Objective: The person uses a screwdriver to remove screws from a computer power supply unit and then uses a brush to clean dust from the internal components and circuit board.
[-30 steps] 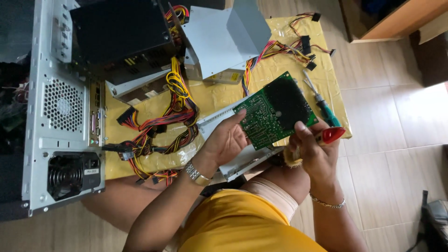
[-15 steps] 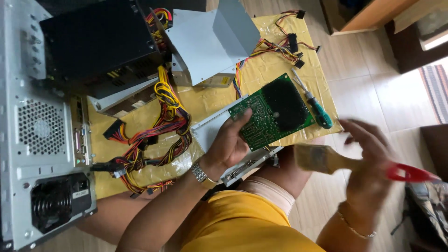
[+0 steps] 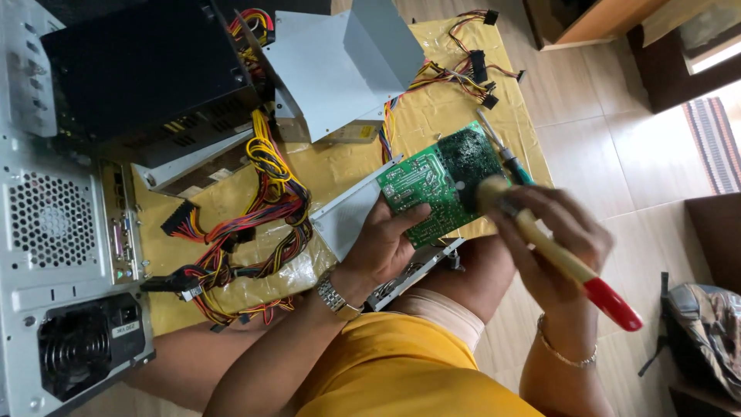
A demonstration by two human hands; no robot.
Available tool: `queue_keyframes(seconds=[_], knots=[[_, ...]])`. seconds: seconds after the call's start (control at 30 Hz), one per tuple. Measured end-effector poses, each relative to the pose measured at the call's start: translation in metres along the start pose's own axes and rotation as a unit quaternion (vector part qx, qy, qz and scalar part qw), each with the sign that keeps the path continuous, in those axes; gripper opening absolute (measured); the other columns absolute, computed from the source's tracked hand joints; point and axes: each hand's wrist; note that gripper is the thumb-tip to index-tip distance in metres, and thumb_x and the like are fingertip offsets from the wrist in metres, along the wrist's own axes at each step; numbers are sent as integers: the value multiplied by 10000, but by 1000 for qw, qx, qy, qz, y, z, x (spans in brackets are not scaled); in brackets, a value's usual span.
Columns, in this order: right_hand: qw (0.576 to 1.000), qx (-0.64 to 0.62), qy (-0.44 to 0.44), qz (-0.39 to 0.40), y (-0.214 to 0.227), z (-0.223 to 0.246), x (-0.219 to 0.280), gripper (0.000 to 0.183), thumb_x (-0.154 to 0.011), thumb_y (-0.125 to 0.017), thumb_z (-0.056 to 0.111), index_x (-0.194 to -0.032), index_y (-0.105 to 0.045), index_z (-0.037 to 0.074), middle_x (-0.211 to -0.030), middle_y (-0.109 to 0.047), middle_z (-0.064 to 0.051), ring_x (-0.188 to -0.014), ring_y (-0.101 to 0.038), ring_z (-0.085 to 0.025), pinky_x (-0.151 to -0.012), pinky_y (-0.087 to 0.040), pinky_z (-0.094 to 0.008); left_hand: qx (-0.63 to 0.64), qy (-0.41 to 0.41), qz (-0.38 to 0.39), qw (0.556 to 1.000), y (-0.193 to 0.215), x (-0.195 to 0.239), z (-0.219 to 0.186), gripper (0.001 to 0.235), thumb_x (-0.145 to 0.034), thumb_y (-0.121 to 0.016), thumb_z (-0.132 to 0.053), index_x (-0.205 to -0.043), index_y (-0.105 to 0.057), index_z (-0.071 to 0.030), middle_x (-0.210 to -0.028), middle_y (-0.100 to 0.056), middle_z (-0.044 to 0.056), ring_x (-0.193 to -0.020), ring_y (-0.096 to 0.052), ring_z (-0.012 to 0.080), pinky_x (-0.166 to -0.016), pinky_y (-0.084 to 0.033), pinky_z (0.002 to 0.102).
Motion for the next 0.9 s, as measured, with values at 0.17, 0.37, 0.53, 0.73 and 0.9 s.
queue_keyframes(seconds=[0.17, 0.37, 0.53, 0.73, 0.9], knots=[[987, 95, 130, -20, -20, 17, -9, 126, -896, -825, -13, -959, -730, -66, -880, -685, -201, -793, -714, -374, -795, -590, -435, 23, -9, -12, 1000, 14, -9, 13, 434, -895, -700, 86, -1283, -563, -52, -1103, -705, 165, -1064, -710, 344, -960, -602, 520], [963, 213, 166, 17, -12, 30, -31, 121, -960, -718, -75, -865, -650, -107, -850, -625, -203, -846, -666, -400, -753, -573, -460, 45, -18, -19, 999, 12, -5, 17, 416, -892, -708, 70, -1266, -584, -62, -1102, -705, 149, -1048, -716, 330, -932, -614, 497], [968, 15, 214, 130, -31, 13, -16, 414, -1049, -373, 213, -958, -679, -50, -944, -648, -201, -942, -651, -433, -812, -546, -468, 68, 0, -30, 997, 65, -17, 44, 411, -871, -608, 111, -1248, -566, -48, -1068, -695, 130, -1033, -705, 296, -912, -594, 420], [975, 189, 97, 63, -23, 3, -18, 160, -996, -667, 158, -997, -701, 2, -984, -697, -188, -871, -656, -433, -700, -513, -538, 85, -23, -3, 996, 11, 1, 9, 548, -762, -596, 175, -1256, -572, -63, -1085, -691, 107, -1042, -689, 273, -903, -594, 395], [973, -62, 198, 102, -34, 3, -28, 109, -854, -738, 79, -750, -755, 107, -835, -767, -58, -636, -698, -275, -590, -545, -383, 85, -3, -19, 996, 48, -13, 32, 538, -761, -558, 186, -1257, -506, -13, -983, -640, 176, -948, -680, 377, -624, -601, 414]])
Point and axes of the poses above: each hand's wrist, its own x-axis away from the middle knuckle, its own y-axis out of the back of the hand, z = x × y
